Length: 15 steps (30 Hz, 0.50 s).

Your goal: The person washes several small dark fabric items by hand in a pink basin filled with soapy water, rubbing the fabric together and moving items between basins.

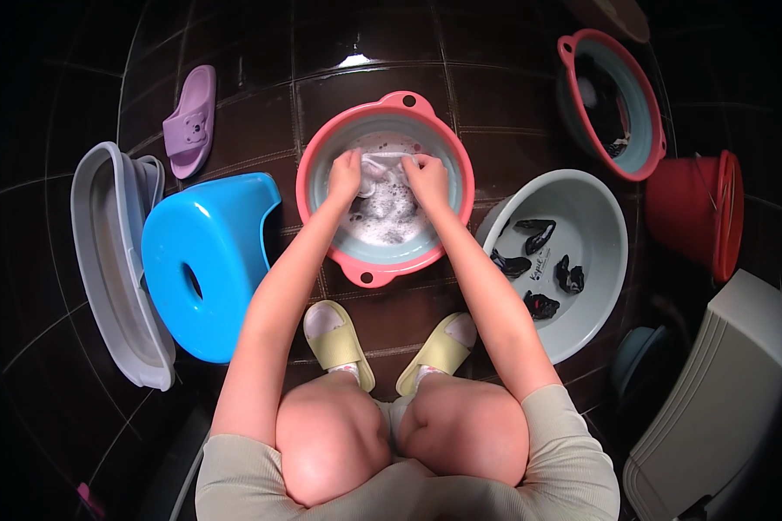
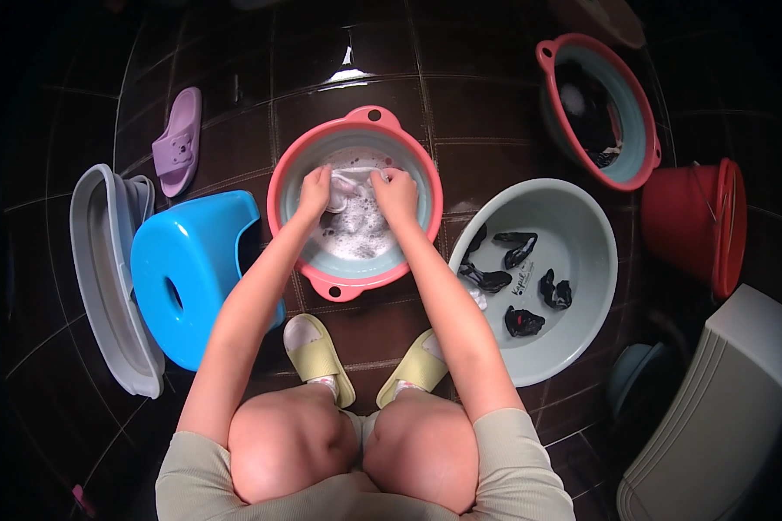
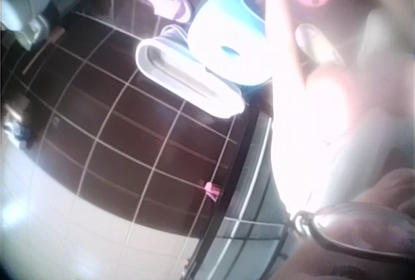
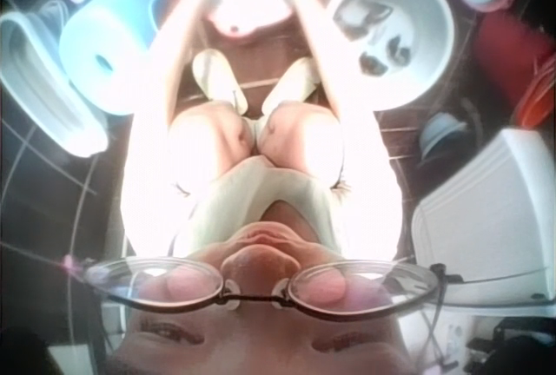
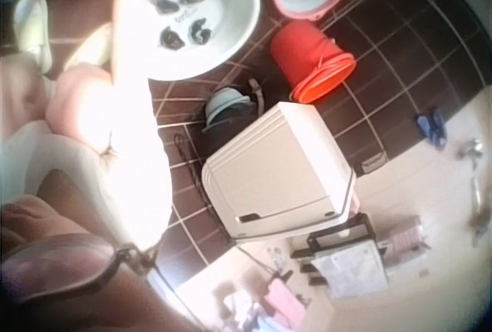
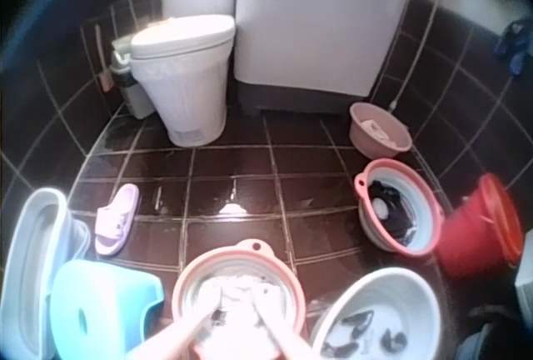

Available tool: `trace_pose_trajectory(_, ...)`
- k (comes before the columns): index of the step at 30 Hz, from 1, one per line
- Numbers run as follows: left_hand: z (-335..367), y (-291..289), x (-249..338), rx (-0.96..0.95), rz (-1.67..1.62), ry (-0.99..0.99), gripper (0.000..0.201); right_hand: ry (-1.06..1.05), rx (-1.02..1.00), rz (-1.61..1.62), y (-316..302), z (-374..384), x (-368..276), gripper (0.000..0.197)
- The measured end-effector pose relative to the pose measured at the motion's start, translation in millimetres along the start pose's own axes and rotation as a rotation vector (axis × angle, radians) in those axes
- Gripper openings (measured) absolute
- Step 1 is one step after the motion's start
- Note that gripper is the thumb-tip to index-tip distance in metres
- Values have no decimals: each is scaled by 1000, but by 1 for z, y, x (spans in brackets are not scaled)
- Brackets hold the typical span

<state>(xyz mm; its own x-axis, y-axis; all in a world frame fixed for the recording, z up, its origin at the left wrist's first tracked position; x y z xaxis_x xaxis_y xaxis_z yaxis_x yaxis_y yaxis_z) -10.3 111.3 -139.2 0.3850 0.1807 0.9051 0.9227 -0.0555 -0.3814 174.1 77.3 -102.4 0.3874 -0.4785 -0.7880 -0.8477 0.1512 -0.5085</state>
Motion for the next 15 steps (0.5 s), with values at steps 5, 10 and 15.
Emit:
trace_pose_trajectory(5, -12, 24, 30, -32, -582, -118, 31, -157, 77, 126, -4, -24, -46, 27)
trace_pose_trajectory(10, -32, 42, 70, -51, -556, -250, 31, -28, 54, 198, -7, -19, -61, 33)
trace_pose_trajectory(15, -20, 13, 63, 5, -739, -364, 30, -187, 36, 267, 3, -62, -95, 35)
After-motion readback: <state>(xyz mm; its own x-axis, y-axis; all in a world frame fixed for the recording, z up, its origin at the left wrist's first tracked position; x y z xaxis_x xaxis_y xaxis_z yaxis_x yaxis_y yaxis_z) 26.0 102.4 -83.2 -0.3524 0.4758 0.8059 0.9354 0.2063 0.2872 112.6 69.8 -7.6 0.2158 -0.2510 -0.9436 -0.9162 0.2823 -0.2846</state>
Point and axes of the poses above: each hand's wrist, its own z-axis towards the middle knuckle, its own y-axis out of the palm, x = y × z, the point moved 7 cm from there along z, towards the middle knuckle, and after that the axes turned 6 degrees about y, right-handed, at the moved point
